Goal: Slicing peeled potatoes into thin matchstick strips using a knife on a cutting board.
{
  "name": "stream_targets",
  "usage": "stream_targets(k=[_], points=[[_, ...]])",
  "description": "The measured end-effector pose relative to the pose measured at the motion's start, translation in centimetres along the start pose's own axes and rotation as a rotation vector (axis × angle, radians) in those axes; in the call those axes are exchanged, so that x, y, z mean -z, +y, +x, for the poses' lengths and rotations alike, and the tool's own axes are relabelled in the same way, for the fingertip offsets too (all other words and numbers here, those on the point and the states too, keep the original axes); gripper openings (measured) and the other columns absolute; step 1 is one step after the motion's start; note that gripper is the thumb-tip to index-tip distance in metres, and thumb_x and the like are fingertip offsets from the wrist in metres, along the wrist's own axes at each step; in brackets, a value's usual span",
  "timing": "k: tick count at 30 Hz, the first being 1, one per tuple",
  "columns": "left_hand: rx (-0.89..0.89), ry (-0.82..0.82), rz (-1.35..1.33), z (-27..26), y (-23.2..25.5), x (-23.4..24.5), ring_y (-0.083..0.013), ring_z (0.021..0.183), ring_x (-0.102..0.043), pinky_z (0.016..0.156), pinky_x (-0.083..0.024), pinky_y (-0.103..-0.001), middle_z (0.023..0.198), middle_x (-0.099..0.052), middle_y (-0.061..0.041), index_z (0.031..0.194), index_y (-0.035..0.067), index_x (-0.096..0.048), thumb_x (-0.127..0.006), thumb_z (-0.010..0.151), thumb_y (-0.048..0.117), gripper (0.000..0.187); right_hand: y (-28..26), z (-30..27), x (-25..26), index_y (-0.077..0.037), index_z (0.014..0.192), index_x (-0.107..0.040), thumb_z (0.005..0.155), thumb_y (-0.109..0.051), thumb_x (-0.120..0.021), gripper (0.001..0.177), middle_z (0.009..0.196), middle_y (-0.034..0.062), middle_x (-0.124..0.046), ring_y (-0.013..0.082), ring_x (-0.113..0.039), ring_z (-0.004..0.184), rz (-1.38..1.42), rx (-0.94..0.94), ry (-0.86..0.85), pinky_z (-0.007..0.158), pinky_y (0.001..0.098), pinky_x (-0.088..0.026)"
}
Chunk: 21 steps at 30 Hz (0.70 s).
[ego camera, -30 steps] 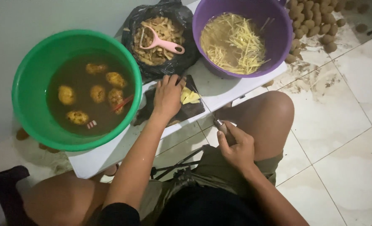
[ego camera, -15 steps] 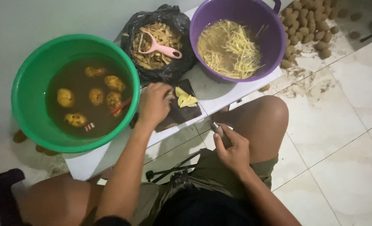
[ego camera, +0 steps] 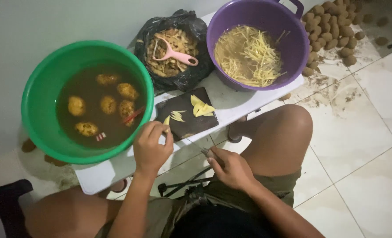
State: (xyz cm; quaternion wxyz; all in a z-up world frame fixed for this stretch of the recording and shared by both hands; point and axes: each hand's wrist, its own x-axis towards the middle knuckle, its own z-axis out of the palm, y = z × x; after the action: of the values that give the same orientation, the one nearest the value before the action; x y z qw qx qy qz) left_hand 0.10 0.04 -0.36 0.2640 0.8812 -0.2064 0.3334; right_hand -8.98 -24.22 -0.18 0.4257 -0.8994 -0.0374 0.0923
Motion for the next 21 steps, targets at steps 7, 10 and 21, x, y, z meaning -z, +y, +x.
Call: stream_targets(k=[7, 10, 21], points=[[-0.016, -0.087, -0.059, 0.7, 1.1, -0.3, -0.0234, 0.078, -0.068, 0.07, -0.057, -0.031, 0.082, -0.061, -0.005, 0.083, 0.006, -0.072, -0.077, 0.08, -0.006, 0.014, -0.3, 0.8, 0.3, -0.002, 0.125, -0.07, 0.095, -0.025, -0.062, 0.038, 0.075, 0.0204, -0.074, 0.0339, -0.071, 0.061, -0.029, -0.036, 0.032, 0.052, 0.0438, -0.051], [-0.022, -0.099, -0.032, 0.3, 0.4, -0.9, -0.024, 0.083, -0.069, 0.073, -0.058, -0.032, 0.085, -0.062, -0.006, 0.087, 0.005, -0.073, -0.078, 0.081, -0.005, 0.013, 0.8, 1.1, -0.1, -0.001, 0.124, -0.069, 0.096, -0.026, -0.061, 0.038, 0.073, 0.0205, -0.073, 0.0371, -0.07, 0.061, -0.067, -0.054, 0.051, 0.05, 0.0443, -0.051], [-0.063, -0.269, -0.045, -0.9, 0.3, -3.0, -0.0253, 0.09, -0.069, 0.086, -0.057, -0.037, 0.089, -0.062, -0.01, 0.096, 0.003, -0.073, -0.069, 0.091, -0.01, 0.015, 1.6, 1.3, -0.5, -0.003, 0.118, -0.072, 0.097, -0.027, -0.061, 0.034, 0.063, 0.014, -0.066, 0.0243, -0.059, 0.052, -0.059, -0.107, 0.163, 0.048, 0.0371, -0.044]])
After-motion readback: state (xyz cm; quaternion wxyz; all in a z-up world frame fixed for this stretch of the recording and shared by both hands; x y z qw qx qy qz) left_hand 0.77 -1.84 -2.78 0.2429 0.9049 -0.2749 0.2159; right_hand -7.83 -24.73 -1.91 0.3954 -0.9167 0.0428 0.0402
